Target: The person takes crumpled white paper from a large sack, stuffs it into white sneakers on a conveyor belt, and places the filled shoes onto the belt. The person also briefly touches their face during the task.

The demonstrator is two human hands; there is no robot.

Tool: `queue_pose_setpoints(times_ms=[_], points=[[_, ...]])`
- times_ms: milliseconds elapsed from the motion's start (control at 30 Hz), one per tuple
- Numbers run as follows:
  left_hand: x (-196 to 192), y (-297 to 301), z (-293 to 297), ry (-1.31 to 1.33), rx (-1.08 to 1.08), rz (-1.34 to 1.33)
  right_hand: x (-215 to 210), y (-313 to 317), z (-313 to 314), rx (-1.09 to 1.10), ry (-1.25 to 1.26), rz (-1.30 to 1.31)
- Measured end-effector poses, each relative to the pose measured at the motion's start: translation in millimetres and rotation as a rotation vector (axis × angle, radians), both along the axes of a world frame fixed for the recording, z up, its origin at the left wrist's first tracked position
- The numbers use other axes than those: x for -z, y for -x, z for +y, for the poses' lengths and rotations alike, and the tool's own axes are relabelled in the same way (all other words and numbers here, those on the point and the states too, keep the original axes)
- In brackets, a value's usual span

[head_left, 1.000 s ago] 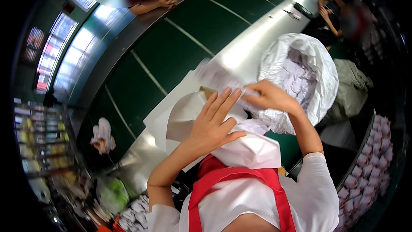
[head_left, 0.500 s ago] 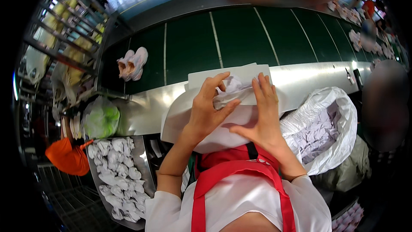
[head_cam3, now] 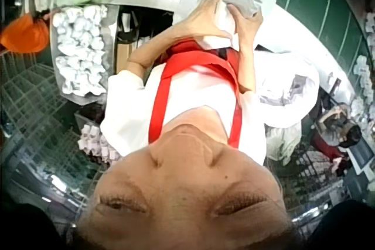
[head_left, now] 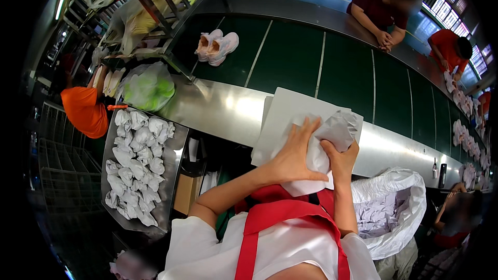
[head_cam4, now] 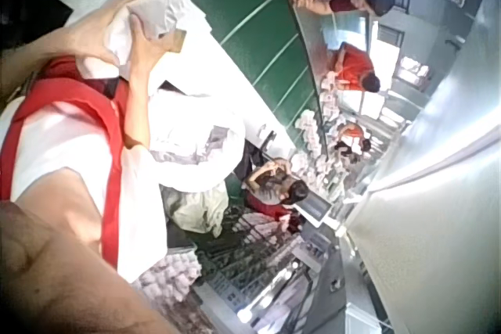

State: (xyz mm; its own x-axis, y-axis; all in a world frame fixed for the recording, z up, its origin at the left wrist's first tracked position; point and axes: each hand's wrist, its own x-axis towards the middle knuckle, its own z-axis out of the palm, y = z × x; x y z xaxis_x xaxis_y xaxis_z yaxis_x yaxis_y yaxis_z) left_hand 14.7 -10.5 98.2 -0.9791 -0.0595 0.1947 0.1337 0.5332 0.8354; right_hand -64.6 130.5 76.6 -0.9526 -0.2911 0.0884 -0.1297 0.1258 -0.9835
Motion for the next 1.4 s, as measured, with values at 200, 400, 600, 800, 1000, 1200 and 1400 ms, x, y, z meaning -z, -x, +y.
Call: queue_pose_setpoints(times_ms=[200,400,600,800,1000,1200,1400], points=[[17.2,6.4,-8.4,-0.583,0.015,-0.372,-5.8,-1.5,9.2,-0.113,0.010,-0.179],[28.7,3.3,4.6,-0.110,-0.021,-0.119,-12.8,-1.0,10.9,0.028,0.148,-0.167],[61.0,-5.7,-18.2,-0.116,0.021,-0.129,-28.0,4.3,30.0,0.244,0.038,0.119],[58.4,12.6,-37.4,-1.696,0.502,-0.709,-32.6,-19.0,17.1,-0.476,-0.111,0.825],[48.8,35.7,-11.5,-1.197,0.105,-0.452,-15.9,-26.4,-8.9,-0.496,-0.025,0.669],[36.6,25.4,-13.9,-1.090,0.097,-0.282,1.1,-5.5,8.4,-0.266,-0.146,-0.023],[17.1,16.2,-33.6,-0.405,0.168,-0.066,-12.8,1.5,-5.9,-0.253,-0.268,0.016]])
